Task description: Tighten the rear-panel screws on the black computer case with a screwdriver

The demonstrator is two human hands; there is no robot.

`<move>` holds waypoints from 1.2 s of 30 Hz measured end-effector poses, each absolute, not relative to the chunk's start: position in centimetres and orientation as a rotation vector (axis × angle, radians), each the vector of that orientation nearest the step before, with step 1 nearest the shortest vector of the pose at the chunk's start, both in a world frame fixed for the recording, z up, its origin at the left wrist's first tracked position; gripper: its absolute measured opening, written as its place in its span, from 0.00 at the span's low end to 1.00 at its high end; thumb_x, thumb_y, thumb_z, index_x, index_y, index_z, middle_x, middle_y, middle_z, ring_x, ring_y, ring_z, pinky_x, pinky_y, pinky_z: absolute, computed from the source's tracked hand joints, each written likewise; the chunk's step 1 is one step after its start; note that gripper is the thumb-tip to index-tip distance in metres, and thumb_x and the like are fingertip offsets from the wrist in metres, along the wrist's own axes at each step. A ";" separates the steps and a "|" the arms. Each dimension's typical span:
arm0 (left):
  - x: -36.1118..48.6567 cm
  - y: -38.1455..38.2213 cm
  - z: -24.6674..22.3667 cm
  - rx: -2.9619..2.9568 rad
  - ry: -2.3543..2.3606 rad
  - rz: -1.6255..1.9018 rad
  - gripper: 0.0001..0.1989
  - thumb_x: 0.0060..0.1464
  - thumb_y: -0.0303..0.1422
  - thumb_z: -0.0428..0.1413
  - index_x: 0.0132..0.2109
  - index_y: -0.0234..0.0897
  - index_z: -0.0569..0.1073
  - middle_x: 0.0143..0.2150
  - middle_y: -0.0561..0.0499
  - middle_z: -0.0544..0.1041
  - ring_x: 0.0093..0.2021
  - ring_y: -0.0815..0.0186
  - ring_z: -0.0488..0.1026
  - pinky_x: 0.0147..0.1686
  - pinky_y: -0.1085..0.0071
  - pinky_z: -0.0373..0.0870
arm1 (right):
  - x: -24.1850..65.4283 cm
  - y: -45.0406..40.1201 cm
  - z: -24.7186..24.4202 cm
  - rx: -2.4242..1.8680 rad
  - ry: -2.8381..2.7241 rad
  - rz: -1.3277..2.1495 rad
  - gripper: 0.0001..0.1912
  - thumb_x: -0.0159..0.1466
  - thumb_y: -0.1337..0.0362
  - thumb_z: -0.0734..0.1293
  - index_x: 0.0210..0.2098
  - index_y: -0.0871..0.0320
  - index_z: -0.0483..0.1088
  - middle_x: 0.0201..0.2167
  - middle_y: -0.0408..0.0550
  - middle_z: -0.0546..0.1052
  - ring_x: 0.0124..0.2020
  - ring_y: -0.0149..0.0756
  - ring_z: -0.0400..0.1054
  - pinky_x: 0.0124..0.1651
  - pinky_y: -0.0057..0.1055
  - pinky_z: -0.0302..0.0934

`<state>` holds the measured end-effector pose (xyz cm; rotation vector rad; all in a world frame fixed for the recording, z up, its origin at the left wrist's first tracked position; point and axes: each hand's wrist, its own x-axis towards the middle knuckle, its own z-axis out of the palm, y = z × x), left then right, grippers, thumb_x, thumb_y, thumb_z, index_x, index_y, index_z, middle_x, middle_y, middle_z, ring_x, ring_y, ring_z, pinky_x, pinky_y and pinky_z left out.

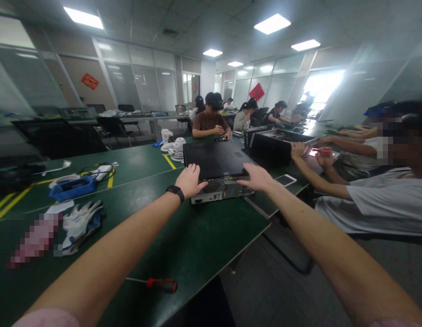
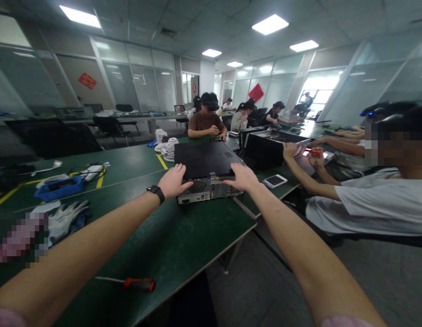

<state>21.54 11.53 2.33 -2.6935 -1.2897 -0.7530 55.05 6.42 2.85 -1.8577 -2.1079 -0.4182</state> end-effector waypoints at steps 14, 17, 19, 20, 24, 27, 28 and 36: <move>22.3 10.4 2.4 -2.535 -1.260 -0.574 0.24 0.63 0.48 0.57 0.54 0.31 0.72 0.57 0.33 0.75 0.60 0.48 0.71 0.59 0.58 0.67 | 54.4 5.0 2.5 -1.835 -2.116 -0.590 0.39 0.66 0.42 0.69 0.63 0.67 0.69 0.65 0.69 0.72 0.67 0.59 0.67 0.68 0.52 0.62; 22.4 10.3 2.4 -2.527 -1.265 -0.557 0.22 0.63 0.48 0.58 0.52 0.32 0.72 0.55 0.35 0.77 0.58 0.49 0.73 0.56 0.59 0.69 | 54.4 4.9 2.5 -1.843 -2.107 -0.588 0.38 0.66 0.40 0.68 0.62 0.63 0.70 0.64 0.66 0.73 0.65 0.59 0.69 0.66 0.53 0.65; 22.4 10.2 2.5 -2.522 -1.272 -0.550 0.22 0.63 0.48 0.58 0.51 0.32 0.73 0.54 0.35 0.77 0.57 0.49 0.73 0.55 0.59 0.70 | 54.5 4.9 2.5 -1.844 -2.100 -0.580 0.37 0.66 0.39 0.67 0.62 0.62 0.71 0.64 0.66 0.73 0.65 0.59 0.69 0.65 0.54 0.65; 22.4 10.2 2.5 -2.520 -1.275 -0.548 0.22 0.63 0.47 0.58 0.51 0.32 0.73 0.54 0.35 0.77 0.57 0.49 0.73 0.55 0.58 0.70 | 54.5 5.0 2.6 -1.844 -2.099 -0.574 0.37 0.66 0.39 0.67 0.62 0.62 0.71 0.64 0.66 0.73 0.65 0.60 0.69 0.65 0.54 0.65; 22.5 10.0 2.8 -2.522 -1.288 -0.540 0.21 0.63 0.47 0.58 0.51 0.33 0.73 0.54 0.35 0.77 0.56 0.49 0.74 0.54 0.59 0.71 | 54.7 5.4 2.9 -1.834 -2.116 -0.544 0.36 0.64 0.38 0.68 0.61 0.57 0.72 0.62 0.62 0.75 0.63 0.59 0.71 0.64 0.53 0.66; 22.5 9.9 3.0 -2.519 -1.290 -0.539 0.21 0.63 0.47 0.58 0.51 0.34 0.73 0.54 0.36 0.77 0.56 0.49 0.74 0.54 0.59 0.71 | 54.9 5.6 3.1 -1.815 -2.149 -0.534 0.37 0.64 0.38 0.68 0.61 0.57 0.71 0.63 0.60 0.75 0.63 0.57 0.71 0.64 0.51 0.65; 22.5 9.9 3.0 -2.518 -1.289 -0.540 0.20 0.63 0.47 0.58 0.51 0.34 0.73 0.54 0.36 0.77 0.56 0.49 0.74 0.54 0.59 0.71 | 54.9 5.6 3.1 -1.811 -2.158 -0.537 0.37 0.64 0.38 0.68 0.62 0.58 0.71 0.64 0.61 0.74 0.64 0.57 0.70 0.65 0.51 0.64; 22.4 9.9 2.9 -2.521 -1.275 -0.546 0.21 0.64 0.47 0.57 0.51 0.33 0.73 0.54 0.35 0.77 0.57 0.49 0.73 0.54 0.58 0.71 | 54.8 5.3 2.6 -1.824 -2.151 -0.602 0.38 0.66 0.41 0.68 0.65 0.60 0.68 0.66 0.63 0.72 0.67 0.57 0.68 0.67 0.51 0.63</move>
